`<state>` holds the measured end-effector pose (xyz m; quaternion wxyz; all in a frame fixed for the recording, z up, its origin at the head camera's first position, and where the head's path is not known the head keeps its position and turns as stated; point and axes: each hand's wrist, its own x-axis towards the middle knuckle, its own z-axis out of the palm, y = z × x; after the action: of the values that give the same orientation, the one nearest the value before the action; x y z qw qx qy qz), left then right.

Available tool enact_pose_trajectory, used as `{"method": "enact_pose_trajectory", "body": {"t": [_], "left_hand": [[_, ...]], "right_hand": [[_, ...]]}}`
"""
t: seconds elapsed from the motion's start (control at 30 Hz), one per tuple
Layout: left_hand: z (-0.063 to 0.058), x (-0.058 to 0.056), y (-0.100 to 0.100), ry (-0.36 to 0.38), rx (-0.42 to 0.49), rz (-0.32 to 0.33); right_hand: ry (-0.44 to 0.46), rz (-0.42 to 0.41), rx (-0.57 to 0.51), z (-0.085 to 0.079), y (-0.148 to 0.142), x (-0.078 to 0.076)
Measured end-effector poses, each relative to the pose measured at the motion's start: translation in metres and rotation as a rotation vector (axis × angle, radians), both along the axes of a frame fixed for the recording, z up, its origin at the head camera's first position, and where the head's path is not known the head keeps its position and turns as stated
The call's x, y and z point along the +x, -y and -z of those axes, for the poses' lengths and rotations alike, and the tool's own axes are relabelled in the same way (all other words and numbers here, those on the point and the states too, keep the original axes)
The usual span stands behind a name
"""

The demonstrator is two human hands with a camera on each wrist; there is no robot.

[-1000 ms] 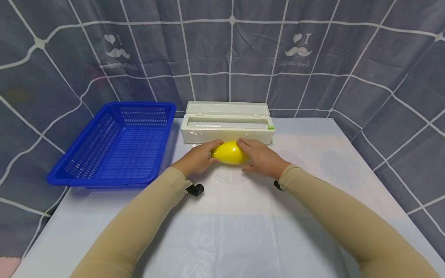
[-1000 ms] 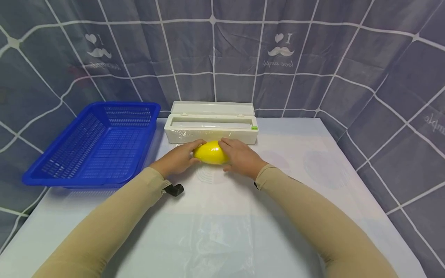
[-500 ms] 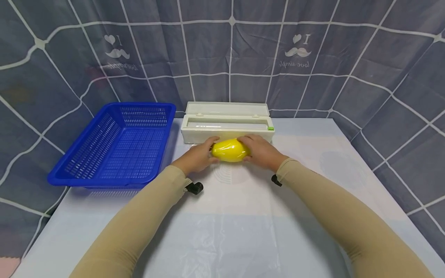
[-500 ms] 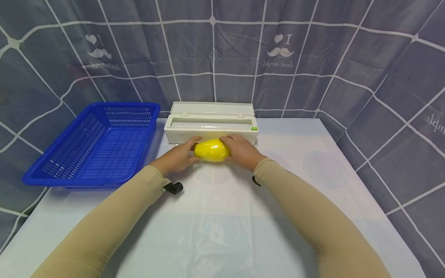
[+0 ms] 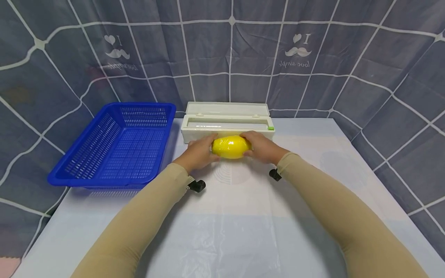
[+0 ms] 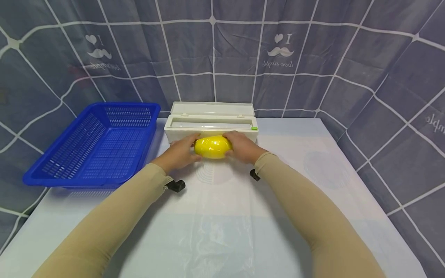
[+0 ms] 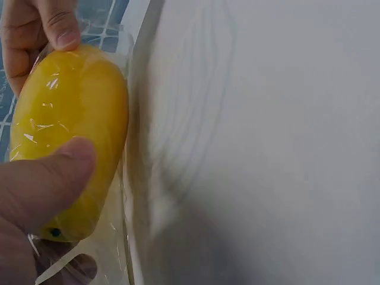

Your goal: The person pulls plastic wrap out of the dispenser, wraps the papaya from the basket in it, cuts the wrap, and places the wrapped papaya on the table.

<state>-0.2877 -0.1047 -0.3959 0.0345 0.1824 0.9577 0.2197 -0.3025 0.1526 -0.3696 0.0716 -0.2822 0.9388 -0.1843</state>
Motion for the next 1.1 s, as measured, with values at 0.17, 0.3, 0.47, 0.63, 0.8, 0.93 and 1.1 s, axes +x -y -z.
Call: {"method": "enact_pose_trajectory", "body": {"t": [0.17, 0.3, 0.47, 0.63, 0.8, 0.93, 1.1], "left_hand": [[0.000, -0.001, -0.005, -0.057, -0.064, 0.017], [0.003, -0.005, -0.007, -0.131, -0.112, 0.014], [0.002, -0.009, -0.007, -0.166, -0.105, 0.009], [-0.003, -0.010, -0.005, -0.157, -0.101, 0.014], [-0.007, -0.012, -0.003, -0.156, -0.120, 0.015], [-0.010, -0.012, -0.002, -0.125, -0.129, 0.010], [-0.012, -0.011, -0.002, -0.100, -0.121, 0.006]], "right_hand": [[0.048, -0.005, -0.015, -0.005, -0.003, -0.005], [0.096, 0.003, -0.031, -0.006, -0.004, -0.007], [0.089, 0.036, -0.017, -0.009, -0.004, -0.005], [-0.080, 0.081, 0.043, -0.019, 0.004, 0.009], [-0.274, 0.008, 0.147, -0.014, 0.018, 0.017], [-0.343, 0.016, 0.163, -0.001, 0.018, 0.012], [-0.396, 0.015, 0.109, 0.006, 0.015, 0.006]]}}
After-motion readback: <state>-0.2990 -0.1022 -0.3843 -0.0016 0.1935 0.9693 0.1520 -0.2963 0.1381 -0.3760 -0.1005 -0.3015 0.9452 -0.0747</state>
